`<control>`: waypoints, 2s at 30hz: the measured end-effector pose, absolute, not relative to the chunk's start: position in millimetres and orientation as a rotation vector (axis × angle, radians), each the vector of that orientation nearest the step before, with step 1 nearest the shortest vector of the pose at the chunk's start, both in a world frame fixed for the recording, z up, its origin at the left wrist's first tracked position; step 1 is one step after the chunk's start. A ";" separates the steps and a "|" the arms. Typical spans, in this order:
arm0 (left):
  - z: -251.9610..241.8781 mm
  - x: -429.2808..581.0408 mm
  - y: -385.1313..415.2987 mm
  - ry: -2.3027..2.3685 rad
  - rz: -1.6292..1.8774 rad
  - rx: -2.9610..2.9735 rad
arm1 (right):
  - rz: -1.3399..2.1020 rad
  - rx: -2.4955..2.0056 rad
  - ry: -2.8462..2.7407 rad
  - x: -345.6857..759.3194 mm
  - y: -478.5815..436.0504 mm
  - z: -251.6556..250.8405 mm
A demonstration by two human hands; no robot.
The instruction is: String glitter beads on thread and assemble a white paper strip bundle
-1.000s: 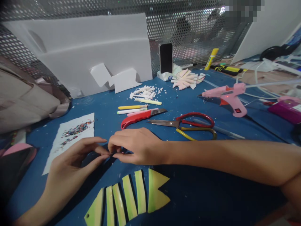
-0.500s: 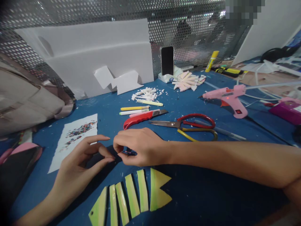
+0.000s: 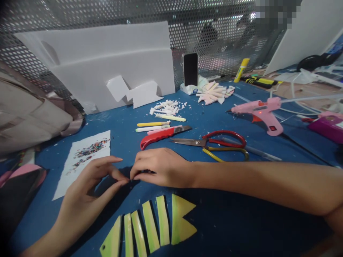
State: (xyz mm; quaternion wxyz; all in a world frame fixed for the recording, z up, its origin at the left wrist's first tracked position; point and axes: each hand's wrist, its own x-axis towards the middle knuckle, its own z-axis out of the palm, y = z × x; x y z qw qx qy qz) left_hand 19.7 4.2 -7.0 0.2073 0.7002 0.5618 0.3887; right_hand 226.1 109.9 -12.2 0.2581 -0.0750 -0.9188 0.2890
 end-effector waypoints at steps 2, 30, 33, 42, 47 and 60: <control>-6.7 18.2 5.1 1.581 1.092 1.889 | 0.826 -0.214 -2.463 225.7 110.7 -11.2; 30.7 -125.5 53.1 2.076 0.392 2.224 | 0.962 -0.323 -2.357 221.8 110.1 -10.6; 28.4 -129.6 57.2 2.104 0.254 2.143 | 0.968 -0.318 -2.363 222.0 110.3 -10.2; 28.1 -130.1 58.0 2.088 0.136 2.063 | 0.954 -0.282 -2.378 221.5 110.6 -11.0; 27.3 -131.3 57.1 2.093 0.178 2.091 | 0.956 -0.283 -2.370 221.3 110.5 -10.3; 19.6 -128.0 60.2 2.095 0.243 2.100 | 0.950 -0.295 -2.384 221.6 110.3 -9.2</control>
